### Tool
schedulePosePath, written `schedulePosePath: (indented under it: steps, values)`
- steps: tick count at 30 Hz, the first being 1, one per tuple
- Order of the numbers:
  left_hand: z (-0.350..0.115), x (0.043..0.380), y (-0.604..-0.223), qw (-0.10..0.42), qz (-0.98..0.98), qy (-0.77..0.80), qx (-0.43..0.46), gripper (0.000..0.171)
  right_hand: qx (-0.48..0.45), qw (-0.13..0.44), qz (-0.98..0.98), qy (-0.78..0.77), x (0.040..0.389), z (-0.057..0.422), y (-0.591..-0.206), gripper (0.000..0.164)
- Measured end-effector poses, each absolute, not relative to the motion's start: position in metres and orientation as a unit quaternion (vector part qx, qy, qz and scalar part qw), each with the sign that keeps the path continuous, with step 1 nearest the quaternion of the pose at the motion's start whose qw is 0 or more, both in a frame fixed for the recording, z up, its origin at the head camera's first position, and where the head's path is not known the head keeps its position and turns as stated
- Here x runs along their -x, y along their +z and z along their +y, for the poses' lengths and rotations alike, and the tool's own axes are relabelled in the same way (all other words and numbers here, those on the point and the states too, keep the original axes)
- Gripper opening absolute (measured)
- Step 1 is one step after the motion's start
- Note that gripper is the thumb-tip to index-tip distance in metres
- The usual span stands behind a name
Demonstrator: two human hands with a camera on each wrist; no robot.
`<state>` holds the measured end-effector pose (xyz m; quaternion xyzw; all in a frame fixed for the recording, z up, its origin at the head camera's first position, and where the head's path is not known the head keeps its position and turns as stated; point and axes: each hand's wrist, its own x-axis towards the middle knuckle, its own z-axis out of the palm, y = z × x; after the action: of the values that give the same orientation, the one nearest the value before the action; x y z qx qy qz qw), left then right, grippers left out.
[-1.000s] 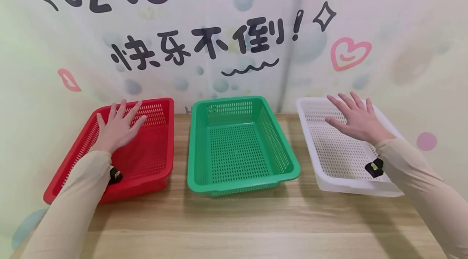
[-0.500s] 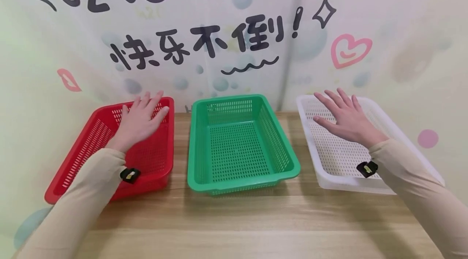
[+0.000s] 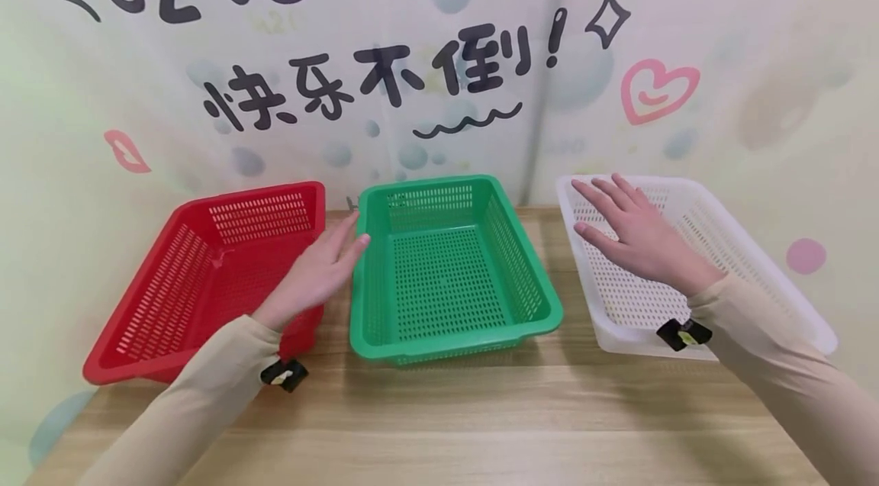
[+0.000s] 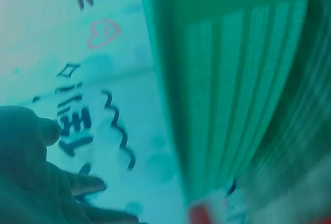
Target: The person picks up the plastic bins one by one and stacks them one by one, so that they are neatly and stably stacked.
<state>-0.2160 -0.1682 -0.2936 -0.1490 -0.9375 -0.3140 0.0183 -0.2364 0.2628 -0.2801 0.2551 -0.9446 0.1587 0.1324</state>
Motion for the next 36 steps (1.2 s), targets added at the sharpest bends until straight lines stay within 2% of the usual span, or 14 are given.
schedulePosePath:
  steps: [5,13,19,27,31,36]
  values:
    - [-0.156,0.211,-0.309,-0.022,-0.899,-0.411,0.15,0.063,-0.262,0.087,-0.941,0.197,0.225,0.246,-0.282,0.064]
    - [-0.149,0.211,-0.324,-0.067,-0.86,-0.5,0.076,0.069,-0.267,0.011,-0.931,0.248,0.222,0.226,-0.298,0.063]
    - [-0.144,0.211,-0.336,-0.093,-0.825,-0.557,0.027,0.071,-0.235,-0.041,-0.926,0.292,0.223,0.219,-0.314,0.065]
    - [-0.147,0.214,-0.355,-0.079,-0.789,-0.609,-0.007,0.066,-0.232,-0.046,-0.918,0.318,0.229,0.21,-0.327,0.062]
    - [-0.149,0.215,-0.36,-0.07,-0.755,-0.652,0.009,0.061,-0.228,-0.054,-0.912,0.337,0.231,0.208,-0.328,0.059]
    - [-0.15,0.214,-0.358,-0.064,-0.733,-0.676,0.046,0.057,-0.185,-0.083,-0.873,0.444,0.233,0.214,-0.326,0.058]
